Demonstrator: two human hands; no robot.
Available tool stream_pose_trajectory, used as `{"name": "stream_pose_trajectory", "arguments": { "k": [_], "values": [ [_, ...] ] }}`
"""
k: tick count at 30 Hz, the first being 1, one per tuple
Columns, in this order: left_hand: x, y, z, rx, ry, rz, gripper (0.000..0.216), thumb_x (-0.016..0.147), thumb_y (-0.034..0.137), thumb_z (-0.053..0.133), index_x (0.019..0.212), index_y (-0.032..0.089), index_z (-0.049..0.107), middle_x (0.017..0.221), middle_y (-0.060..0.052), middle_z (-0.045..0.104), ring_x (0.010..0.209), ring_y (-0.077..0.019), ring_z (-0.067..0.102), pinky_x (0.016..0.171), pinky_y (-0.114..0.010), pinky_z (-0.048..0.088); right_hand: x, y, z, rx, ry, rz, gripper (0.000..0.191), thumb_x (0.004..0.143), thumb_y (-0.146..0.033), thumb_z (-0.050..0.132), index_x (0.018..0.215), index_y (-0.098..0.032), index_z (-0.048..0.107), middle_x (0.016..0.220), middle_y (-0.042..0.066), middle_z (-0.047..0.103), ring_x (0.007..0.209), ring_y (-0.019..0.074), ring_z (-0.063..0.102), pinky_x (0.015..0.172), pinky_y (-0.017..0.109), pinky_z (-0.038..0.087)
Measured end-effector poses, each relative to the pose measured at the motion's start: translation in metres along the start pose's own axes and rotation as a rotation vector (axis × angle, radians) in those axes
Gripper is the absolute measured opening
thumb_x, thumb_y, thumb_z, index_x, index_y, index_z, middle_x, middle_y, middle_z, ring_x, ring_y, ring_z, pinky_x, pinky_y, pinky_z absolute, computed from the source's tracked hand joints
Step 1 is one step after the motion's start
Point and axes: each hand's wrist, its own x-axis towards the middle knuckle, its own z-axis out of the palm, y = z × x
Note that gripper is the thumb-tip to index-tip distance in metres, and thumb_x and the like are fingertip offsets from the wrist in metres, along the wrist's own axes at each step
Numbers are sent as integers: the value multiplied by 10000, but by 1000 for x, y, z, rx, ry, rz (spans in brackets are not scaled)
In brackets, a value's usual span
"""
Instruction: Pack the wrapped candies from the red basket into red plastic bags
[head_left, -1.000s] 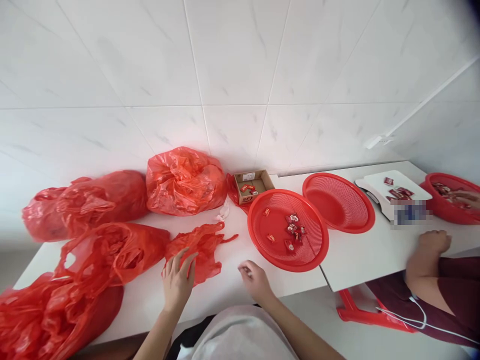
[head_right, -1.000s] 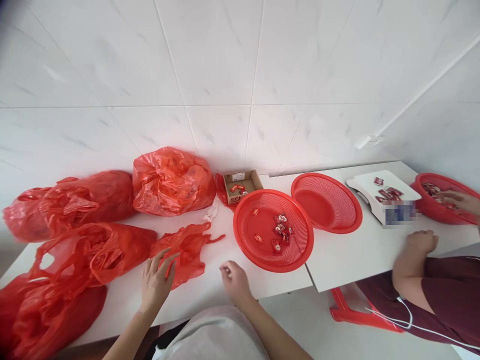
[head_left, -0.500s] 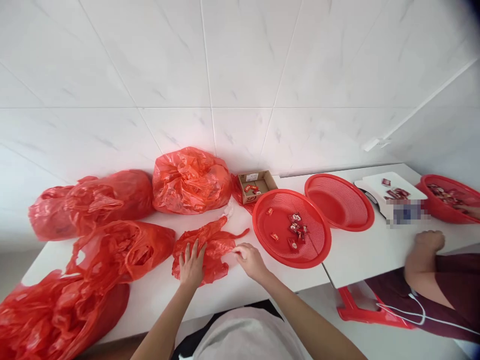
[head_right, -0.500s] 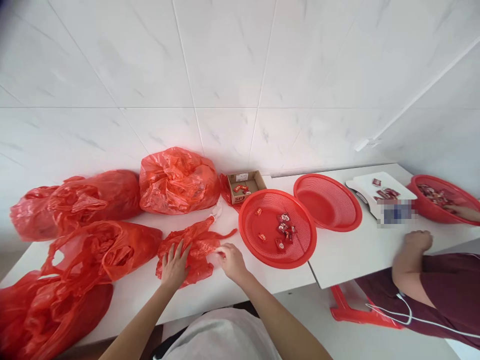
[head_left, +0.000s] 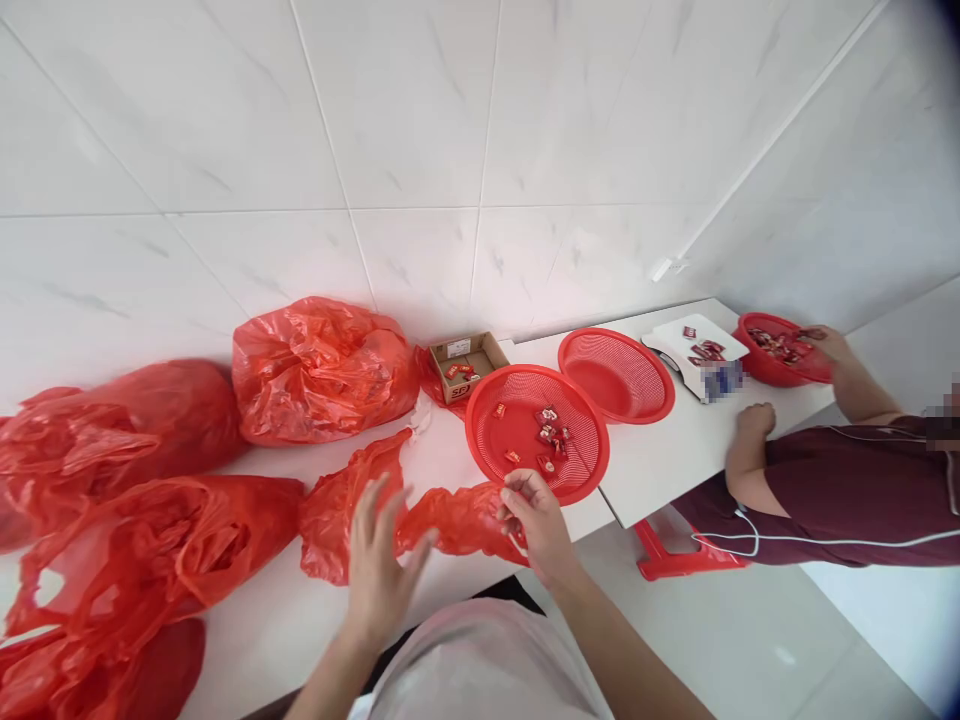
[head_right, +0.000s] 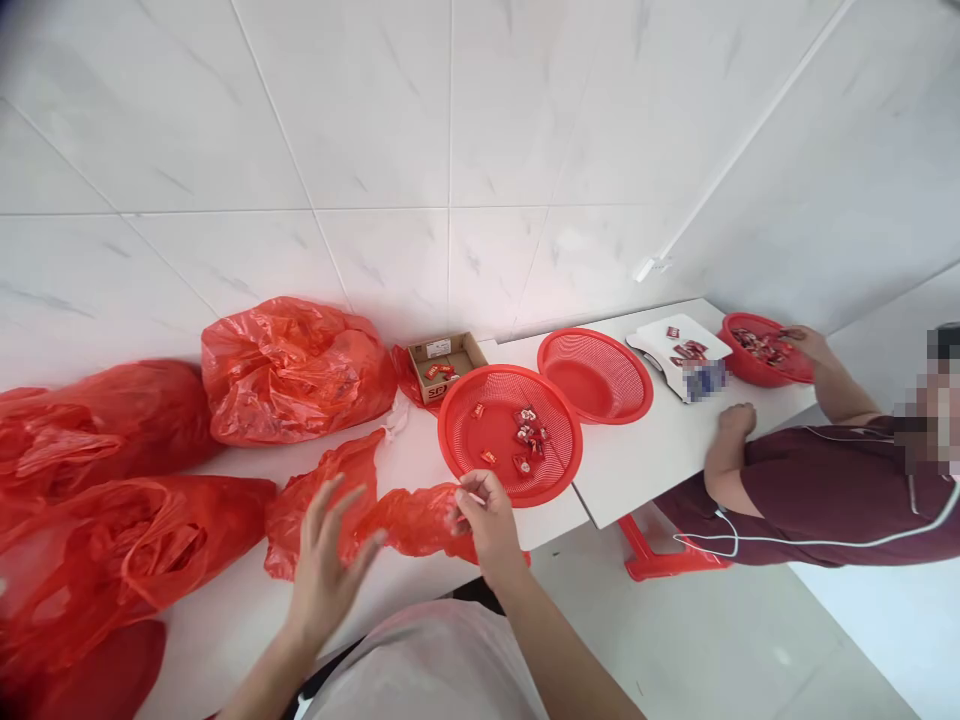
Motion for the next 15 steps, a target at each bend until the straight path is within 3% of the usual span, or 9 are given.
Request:
{"name": "stream_pose_trajectory", "arguments": {
  "k": [2,4,9,12,15],
  "values": [
    [-15,27,3,-69,-23,69,449,838,464,591,1227,244,551,1398,-137,457,1334,-338,393,1087,-502,343,-9,6,13,24,-30,50,276,729,-372,707,866,-222,519,723,-55,549,515,72,505,400,177,369],
    [-18,40,13,-70,-12,50,456,808,392,639,1221,229,535,1308,-151,510,1250,-340,460,1047,-510,365,-21,10,28,52,-117,108,258,758,-374,674,883,-224,506,649,-77,520,431,52,420,369,172,294],
    [8,24,41,-171,-82,21,525,793,103,492,1298,244,457,1285,-119,499,1146,-278,512,960,-483,440,-39,0,48,76,-382,256,275,734,-359,696,878,-215,512,632,-90,475,429,35,344,391,173,217],
    [18,-5,41,-171,-59,24,578,724,29,470,1260,240,519,1333,-122,456,1233,-299,461,1034,-510,397,-22,-22,31,55,-271,133,282,706,-344,715,877,-212,534,612,-97,433,421,29,252,403,189,173],
    [17,-43,23,-194,-54,-107,695,620,-7,456,1263,244,542,1364,-115,442,1312,-313,405,1080,-519,348,5,-41,-6,-34,-102,-57,261,703,-318,706,880,-213,547,671,-75,479,449,37,254,433,205,198]
  ]
}}
